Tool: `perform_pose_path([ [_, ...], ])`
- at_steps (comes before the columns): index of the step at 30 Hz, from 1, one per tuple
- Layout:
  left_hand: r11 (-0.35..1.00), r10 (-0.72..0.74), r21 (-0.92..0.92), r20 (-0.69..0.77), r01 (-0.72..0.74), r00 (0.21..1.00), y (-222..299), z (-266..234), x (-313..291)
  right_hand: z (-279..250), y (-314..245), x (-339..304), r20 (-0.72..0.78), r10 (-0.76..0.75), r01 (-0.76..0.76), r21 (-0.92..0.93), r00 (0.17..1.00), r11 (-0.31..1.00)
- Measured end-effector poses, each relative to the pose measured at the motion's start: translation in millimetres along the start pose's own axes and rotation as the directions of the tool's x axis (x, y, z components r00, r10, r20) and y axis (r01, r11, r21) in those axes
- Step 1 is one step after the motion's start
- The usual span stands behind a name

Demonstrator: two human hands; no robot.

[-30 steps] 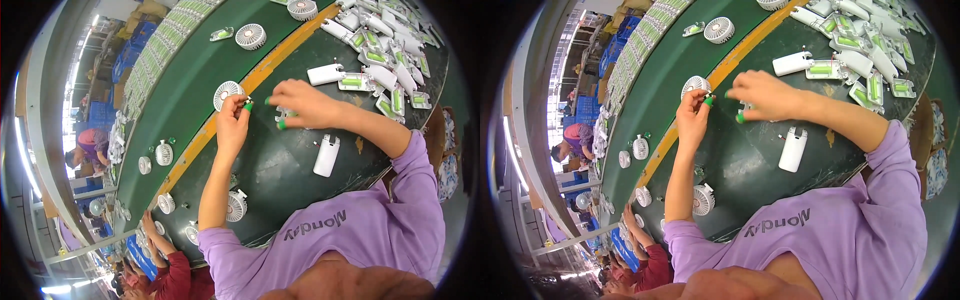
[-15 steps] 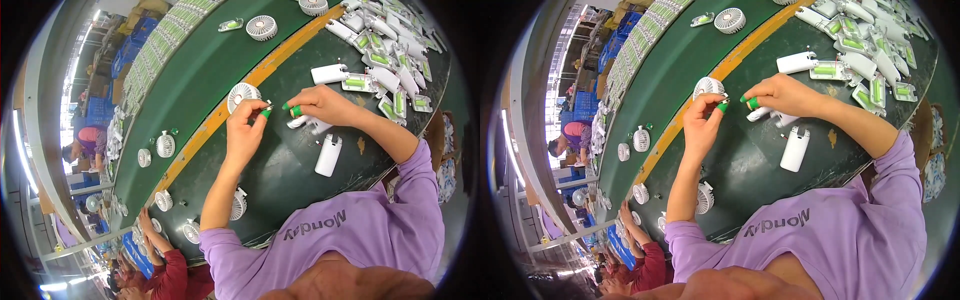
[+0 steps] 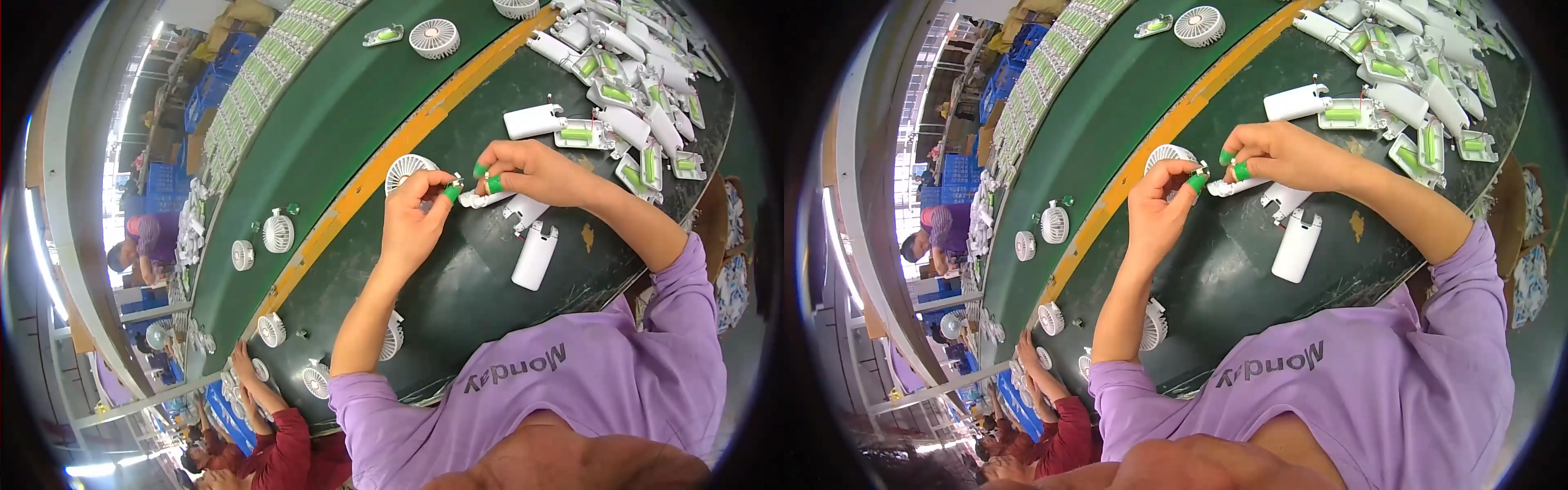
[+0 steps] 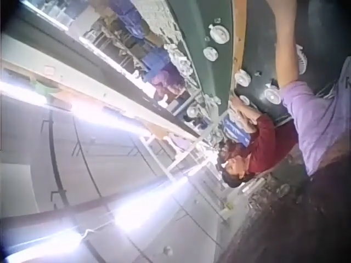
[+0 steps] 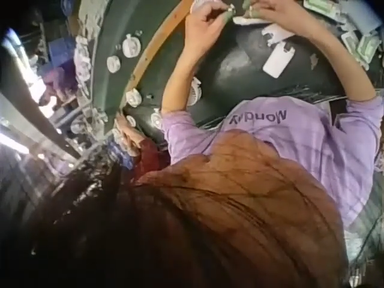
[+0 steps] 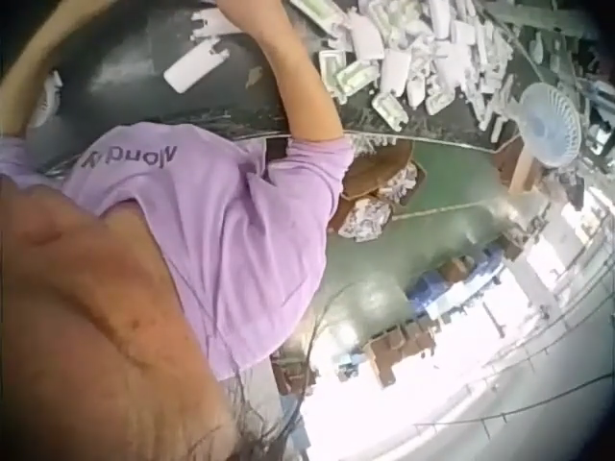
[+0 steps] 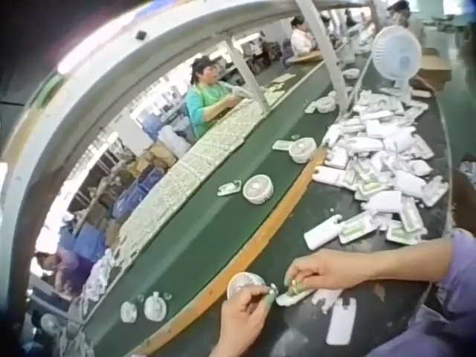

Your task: The person assembles portable electric fans along a conveyor line, connecting wiring and circuit components to battery casings and fan heads by hand.

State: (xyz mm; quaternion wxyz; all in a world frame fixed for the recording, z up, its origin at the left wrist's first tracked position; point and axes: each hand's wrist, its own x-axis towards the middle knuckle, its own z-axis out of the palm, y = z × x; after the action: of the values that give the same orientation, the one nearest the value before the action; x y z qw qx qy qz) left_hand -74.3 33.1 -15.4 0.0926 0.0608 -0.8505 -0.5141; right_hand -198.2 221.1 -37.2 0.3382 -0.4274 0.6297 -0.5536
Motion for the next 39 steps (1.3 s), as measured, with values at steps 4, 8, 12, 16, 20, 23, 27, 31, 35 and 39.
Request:
perform_pose_path([
  [4,1.000,0.027,-0.016,-0.004,-0.027,1.000,-4,0,-1,4,1,2,0.049,0.065,-0.071,0.137,0.997,0.988],
  [8,1.000,0.001,-0.013,0.019,-0.001,1.000,-7,0,-3,5,5,2,0.016,0.034,-0.033,-0.023,0.999,0.999],
  [12,1.000,0.023,-0.013,0.017,-0.023,1.000,-7,0,-4,8,6,3,-0.029,-0.110,0.102,-0.190,0.994,0.976],
  [16,0.998,-0.034,-0.054,0.012,0.035,0.999,-7,-1,-5,12,-10,1,-0.079,0.013,-0.022,-0.117,0.997,0.993],
  [20,1.000,0.012,-0.029,0.008,-0.012,1.000,-6,1,-6,12,-13,0,-0.071,0.037,-0.042,-0.065,0.997,0.997],
  [23,0.999,0.021,-0.028,0.005,-0.021,1.000,-4,1,-5,13,-14,0,-0.076,0.020,-0.026,-0.078,0.997,0.997],
  [27,0.998,0.007,-0.059,0.001,-0.007,1.000,-5,2,-6,13,-11,0,-0.108,-0.031,0.012,-0.176,0.994,0.984],
  [31,0.999,0.022,-0.040,0.009,-0.022,1.000,-1,4,-7,12,-3,2,-0.117,-0.185,0.147,-0.276,0.976,0.950],
  [35,0.998,0.035,-0.062,0.046,-0.032,0.998,-5,5,-8,12,-2,2,-0.128,-0.216,0.170,-0.296,0.968,0.940],
  [39,0.987,0.013,-0.164,0.074,-0.001,0.997,-2,5,-9,12,-1,1,-0.131,-0.249,0.200,-0.307,0.960,0.931],
])
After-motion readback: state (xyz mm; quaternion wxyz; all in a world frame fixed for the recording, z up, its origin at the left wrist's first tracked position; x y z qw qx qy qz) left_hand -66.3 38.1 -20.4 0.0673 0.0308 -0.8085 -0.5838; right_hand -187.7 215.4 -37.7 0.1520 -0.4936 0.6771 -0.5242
